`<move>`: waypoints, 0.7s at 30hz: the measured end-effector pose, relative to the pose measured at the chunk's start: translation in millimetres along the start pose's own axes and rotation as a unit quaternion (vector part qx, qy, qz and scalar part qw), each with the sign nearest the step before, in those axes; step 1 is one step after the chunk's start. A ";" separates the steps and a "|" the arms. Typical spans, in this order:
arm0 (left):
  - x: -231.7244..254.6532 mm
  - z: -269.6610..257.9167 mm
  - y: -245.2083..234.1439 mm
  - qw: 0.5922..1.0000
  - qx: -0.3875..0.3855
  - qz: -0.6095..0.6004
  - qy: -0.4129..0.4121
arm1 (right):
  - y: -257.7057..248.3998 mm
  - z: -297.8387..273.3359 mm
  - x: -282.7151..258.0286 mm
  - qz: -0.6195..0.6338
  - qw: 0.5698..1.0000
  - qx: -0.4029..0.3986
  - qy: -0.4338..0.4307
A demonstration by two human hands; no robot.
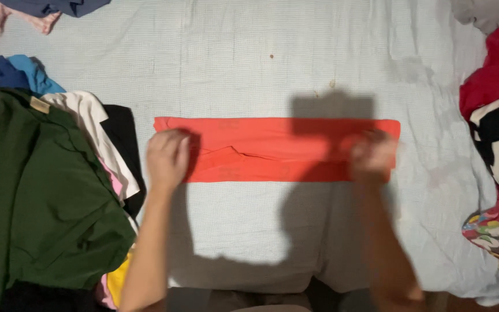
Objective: Folding several t-shirts on a bed covered in laundry.
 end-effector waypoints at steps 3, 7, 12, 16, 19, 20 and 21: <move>56.1 24.4 63.4 0.996 -0.077 0.048 0.026 | 61.4 10.4 -106.2 0.072 0.996 -0.050 -0.029; 80.1 11.4 142.2 0.965 -0.196 0.168 0.046 | 95.8 20.7 -203.1 0.152 0.982 -0.097 -0.055; 57.5 7.1 134.1 0.934 -0.293 0.139 -0.152 | 78.7 23.2 -193.6 0.000 0.985 -0.166 -0.056; 14.1 9.1 112.5 0.943 -0.271 0.105 -0.164 | 77.2 8.6 -104.6 -0.074 0.971 -0.227 0.008; -7.8 11.9 89.6 0.921 -0.301 0.134 -0.208 | 67.4 3.0 -39.5 0.020 0.994 -0.106 0.009; -17.5 9.9 85.3 0.923 -0.287 0.162 -0.200 | 55.3 6.6 -28.2 -0.032 0.993 -0.110 0.020; -27.2 8.1 81.2 0.924 -0.273 0.190 -0.191 | 43.3 10.1 -16.9 -0.084 0.989 -0.115 0.031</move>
Point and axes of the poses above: each hand's wrist, its own z-axis towards the middle knuckle, its own y-axis out of the palm, x = y × z, the point moved 3 cm from there along z, towards the middle knuckle
